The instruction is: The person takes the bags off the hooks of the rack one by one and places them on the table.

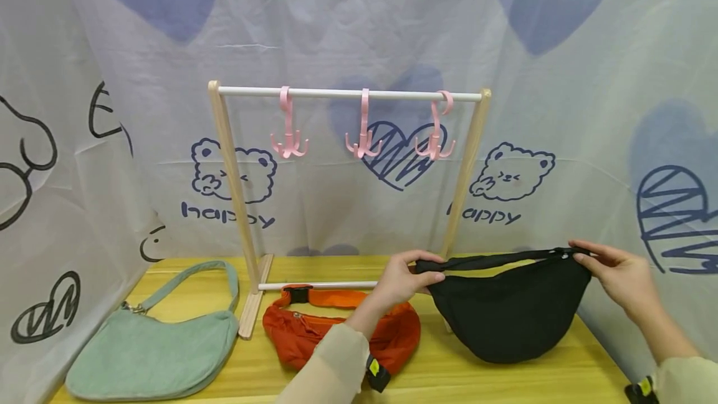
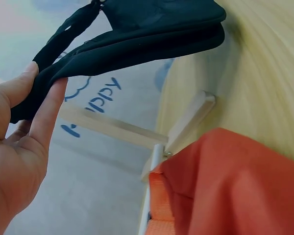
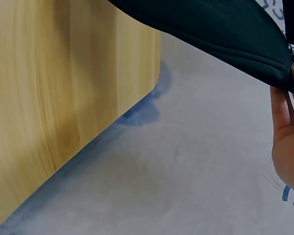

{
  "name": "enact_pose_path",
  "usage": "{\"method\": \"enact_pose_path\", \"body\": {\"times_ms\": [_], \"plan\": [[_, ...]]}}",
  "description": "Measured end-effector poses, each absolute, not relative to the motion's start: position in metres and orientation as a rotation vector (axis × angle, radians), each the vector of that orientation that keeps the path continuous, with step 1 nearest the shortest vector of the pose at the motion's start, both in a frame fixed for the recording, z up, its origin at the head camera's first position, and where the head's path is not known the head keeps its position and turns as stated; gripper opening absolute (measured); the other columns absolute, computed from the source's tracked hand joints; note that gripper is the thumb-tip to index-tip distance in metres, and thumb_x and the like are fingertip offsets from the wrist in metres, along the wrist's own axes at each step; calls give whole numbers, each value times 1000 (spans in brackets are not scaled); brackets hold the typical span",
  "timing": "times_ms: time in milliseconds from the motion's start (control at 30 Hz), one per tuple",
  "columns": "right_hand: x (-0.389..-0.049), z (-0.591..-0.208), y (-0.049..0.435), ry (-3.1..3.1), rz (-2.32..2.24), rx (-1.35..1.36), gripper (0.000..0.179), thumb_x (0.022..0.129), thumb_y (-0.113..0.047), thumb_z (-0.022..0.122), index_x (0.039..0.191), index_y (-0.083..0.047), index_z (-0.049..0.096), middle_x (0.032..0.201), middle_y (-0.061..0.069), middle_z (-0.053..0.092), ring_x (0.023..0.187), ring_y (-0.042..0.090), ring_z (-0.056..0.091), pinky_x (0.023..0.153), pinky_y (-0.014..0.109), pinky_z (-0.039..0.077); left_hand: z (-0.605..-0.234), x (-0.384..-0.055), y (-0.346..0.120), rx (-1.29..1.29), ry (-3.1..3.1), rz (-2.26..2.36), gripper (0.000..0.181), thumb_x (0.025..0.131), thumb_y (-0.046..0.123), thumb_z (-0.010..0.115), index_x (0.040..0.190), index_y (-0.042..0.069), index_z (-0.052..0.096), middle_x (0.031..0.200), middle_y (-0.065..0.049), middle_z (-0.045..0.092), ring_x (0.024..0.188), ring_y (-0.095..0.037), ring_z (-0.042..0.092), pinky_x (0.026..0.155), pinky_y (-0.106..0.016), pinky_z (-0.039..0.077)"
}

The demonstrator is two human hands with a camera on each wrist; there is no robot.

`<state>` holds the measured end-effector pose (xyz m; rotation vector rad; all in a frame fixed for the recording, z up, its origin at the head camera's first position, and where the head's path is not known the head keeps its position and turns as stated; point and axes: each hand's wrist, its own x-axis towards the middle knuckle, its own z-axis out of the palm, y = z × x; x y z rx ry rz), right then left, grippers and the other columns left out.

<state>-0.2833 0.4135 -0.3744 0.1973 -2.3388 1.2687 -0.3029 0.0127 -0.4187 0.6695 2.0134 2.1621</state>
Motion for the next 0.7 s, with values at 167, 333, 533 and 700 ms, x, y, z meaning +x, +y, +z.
{"method": "enact_pose_path", "body": {"times_ms": [167,333,533,700], "plan": [[-287,-377,420,-2438,1069,137,32,99,-26,75,125,-8,77,97,-45,61,91,-27,52,71,2,45,-425,-308,21,632,2041,2128,24,94,5,77,117,10,78,121,-3,70,77,-17,74,73,-40,65],[-295,-383,423,-2501,878,89,33,99,-31,74,123,-9,78,99,-25,72,87,-28,45,65,9,44,-431,-315,27,628,2090,2113,24,93,3,77,116,10,78,120,-3,70,75,-15,73,71,-39,65],[-305,-403,425,-2480,778,85,27,99,-17,73,119,1,76,112,27,73,80,-26,44,56,14,44,-441,-321,34,667,2158,2076,26,93,0,75,118,6,77,124,-6,67,75,-13,72,73,-43,65],[-309,-419,423,-2451,774,19,27,98,-12,73,120,3,75,115,33,70,70,-20,45,48,19,42,-449,-325,38,657,2193,2049,29,94,-4,73,122,4,75,128,-6,64,77,-11,69,77,-50,64]]}}
